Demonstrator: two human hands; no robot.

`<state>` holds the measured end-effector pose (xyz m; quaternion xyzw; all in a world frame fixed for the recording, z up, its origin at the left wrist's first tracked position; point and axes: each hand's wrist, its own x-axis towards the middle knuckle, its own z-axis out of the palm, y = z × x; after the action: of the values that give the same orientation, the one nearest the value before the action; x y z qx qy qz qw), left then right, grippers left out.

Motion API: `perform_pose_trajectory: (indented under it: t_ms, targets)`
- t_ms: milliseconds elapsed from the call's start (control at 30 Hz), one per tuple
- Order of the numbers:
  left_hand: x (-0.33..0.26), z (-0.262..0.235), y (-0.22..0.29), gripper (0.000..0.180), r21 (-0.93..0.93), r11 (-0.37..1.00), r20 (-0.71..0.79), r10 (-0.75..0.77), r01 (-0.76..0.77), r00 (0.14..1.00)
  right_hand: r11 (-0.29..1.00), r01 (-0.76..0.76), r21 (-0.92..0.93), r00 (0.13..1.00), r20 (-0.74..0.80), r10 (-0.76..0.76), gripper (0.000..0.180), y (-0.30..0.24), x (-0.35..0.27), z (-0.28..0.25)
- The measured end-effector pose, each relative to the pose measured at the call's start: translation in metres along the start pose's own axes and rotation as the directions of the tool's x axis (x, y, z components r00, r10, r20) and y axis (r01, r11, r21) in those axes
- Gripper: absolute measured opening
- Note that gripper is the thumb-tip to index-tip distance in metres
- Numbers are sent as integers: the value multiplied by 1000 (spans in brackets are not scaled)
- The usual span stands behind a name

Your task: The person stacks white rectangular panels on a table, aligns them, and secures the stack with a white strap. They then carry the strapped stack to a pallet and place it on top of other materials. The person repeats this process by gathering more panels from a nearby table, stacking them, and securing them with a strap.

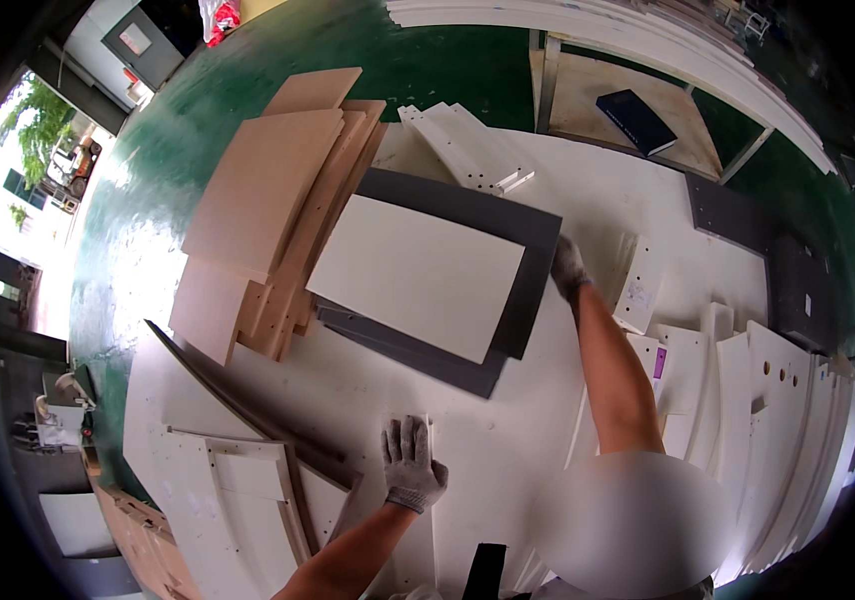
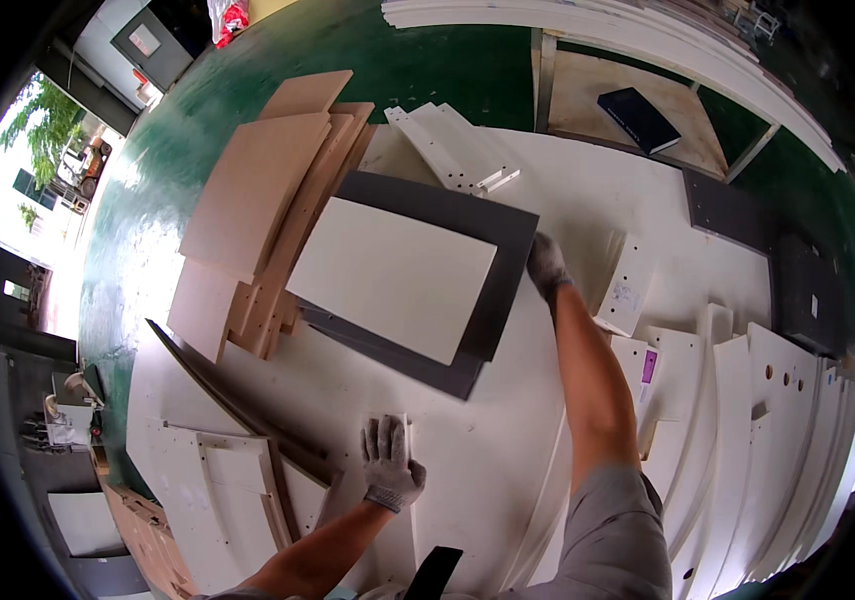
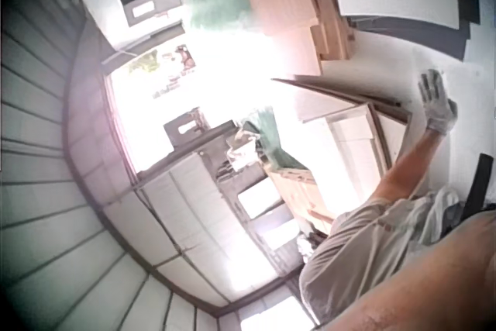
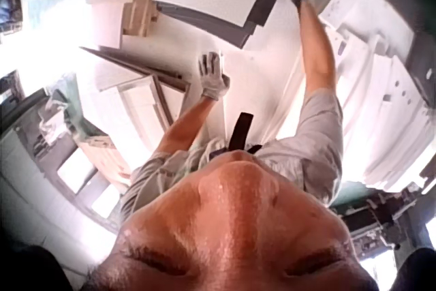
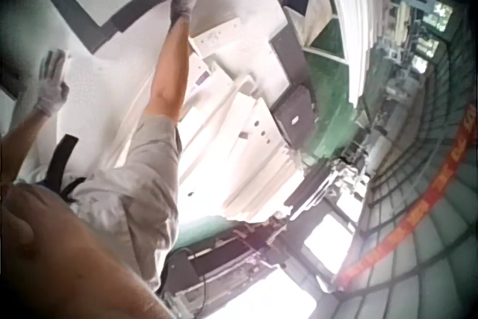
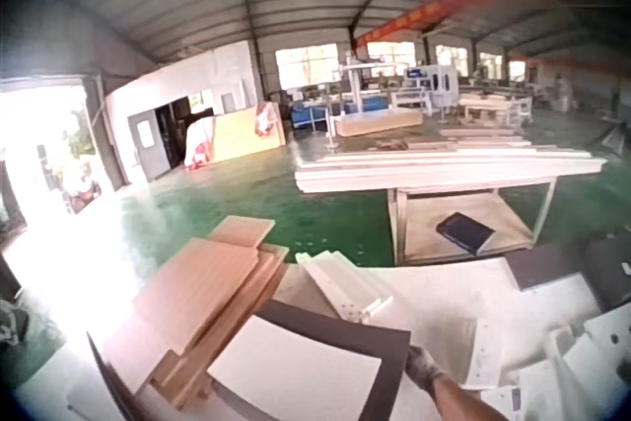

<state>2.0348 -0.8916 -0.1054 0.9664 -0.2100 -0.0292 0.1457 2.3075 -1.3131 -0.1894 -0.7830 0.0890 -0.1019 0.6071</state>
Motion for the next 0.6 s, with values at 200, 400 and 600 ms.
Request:
perform_pose_trajectory:
  t_ms: [200,400,600]
  targets:
    - [0,6,-3,83,-25,1000,15,-17,17,1000,646,209,-734,943,327,66,36,-61,66,-16]
    - [5,1,-2,78,-41,999,-44,26,-28,999,673,-175,-719,978,-50,201,147,-117,152,28]
    - [3,-1,-5,71,-65,998,-12,-2,1,1000,493,-173,-853,932,20,362,146,-131,183,51]
